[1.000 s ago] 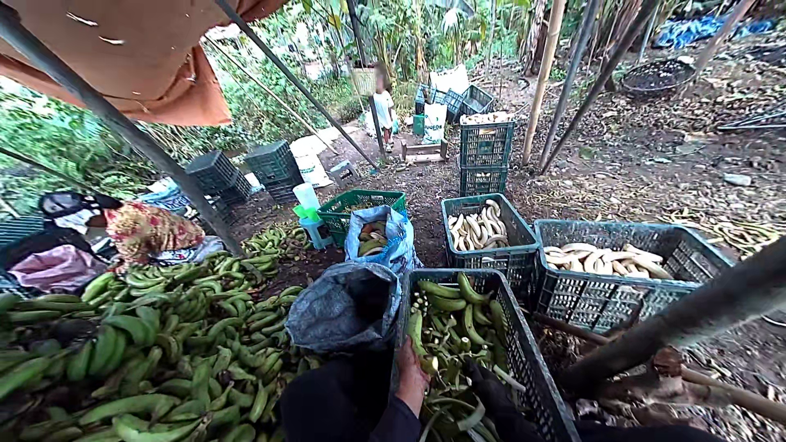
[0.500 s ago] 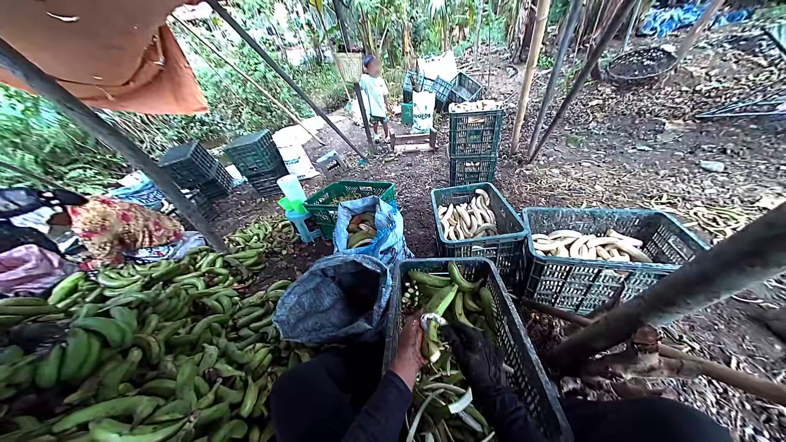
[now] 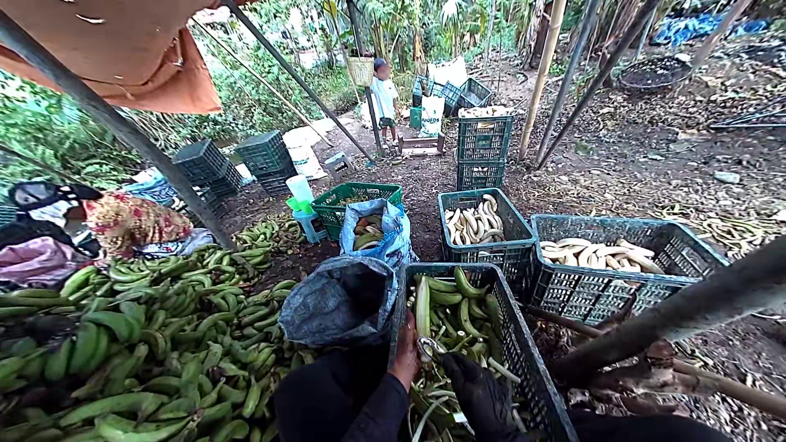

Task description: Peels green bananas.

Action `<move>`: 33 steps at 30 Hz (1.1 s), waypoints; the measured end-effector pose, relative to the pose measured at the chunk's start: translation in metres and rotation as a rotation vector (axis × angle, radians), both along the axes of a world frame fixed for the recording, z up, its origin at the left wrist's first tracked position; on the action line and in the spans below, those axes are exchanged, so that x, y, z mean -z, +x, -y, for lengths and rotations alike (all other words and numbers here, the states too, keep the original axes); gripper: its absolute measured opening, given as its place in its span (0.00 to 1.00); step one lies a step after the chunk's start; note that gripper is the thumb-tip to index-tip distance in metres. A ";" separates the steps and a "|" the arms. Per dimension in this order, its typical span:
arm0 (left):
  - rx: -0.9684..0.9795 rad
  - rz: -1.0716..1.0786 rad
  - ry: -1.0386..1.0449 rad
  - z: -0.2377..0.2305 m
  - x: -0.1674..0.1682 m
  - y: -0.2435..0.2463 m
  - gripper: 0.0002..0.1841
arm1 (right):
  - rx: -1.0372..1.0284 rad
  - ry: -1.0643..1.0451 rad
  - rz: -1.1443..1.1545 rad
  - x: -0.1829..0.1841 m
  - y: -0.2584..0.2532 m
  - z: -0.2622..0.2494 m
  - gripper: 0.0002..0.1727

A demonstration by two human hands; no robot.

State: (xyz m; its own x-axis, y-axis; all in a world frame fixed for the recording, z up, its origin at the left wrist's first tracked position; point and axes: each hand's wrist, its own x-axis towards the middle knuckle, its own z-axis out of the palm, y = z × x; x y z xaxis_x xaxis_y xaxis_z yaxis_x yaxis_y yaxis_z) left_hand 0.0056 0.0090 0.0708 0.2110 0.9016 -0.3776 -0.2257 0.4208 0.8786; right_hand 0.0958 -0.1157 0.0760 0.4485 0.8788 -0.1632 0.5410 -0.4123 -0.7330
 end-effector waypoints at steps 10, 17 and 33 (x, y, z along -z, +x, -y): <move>0.136 -0.178 0.046 0.033 -0.009 0.004 0.24 | 0.063 0.255 0.242 -0.023 0.078 -0.084 0.28; -0.391 -0.281 0.602 -0.007 0.006 0.024 0.36 | 0.119 0.106 0.153 -0.007 -0.003 0.000 0.29; -0.298 -0.275 0.444 -0.004 0.005 0.021 0.35 | 0.067 0.145 0.214 -0.031 0.021 -0.057 0.28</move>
State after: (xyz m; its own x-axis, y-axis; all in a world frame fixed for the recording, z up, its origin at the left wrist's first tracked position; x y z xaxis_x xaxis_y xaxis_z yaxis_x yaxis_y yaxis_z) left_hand 0.0266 0.0127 0.0660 -0.1267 0.9910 0.0439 -0.0174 -0.0464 0.9988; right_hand 0.1169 -0.0591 0.1065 0.5172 0.8532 0.0672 0.6653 -0.3515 -0.6586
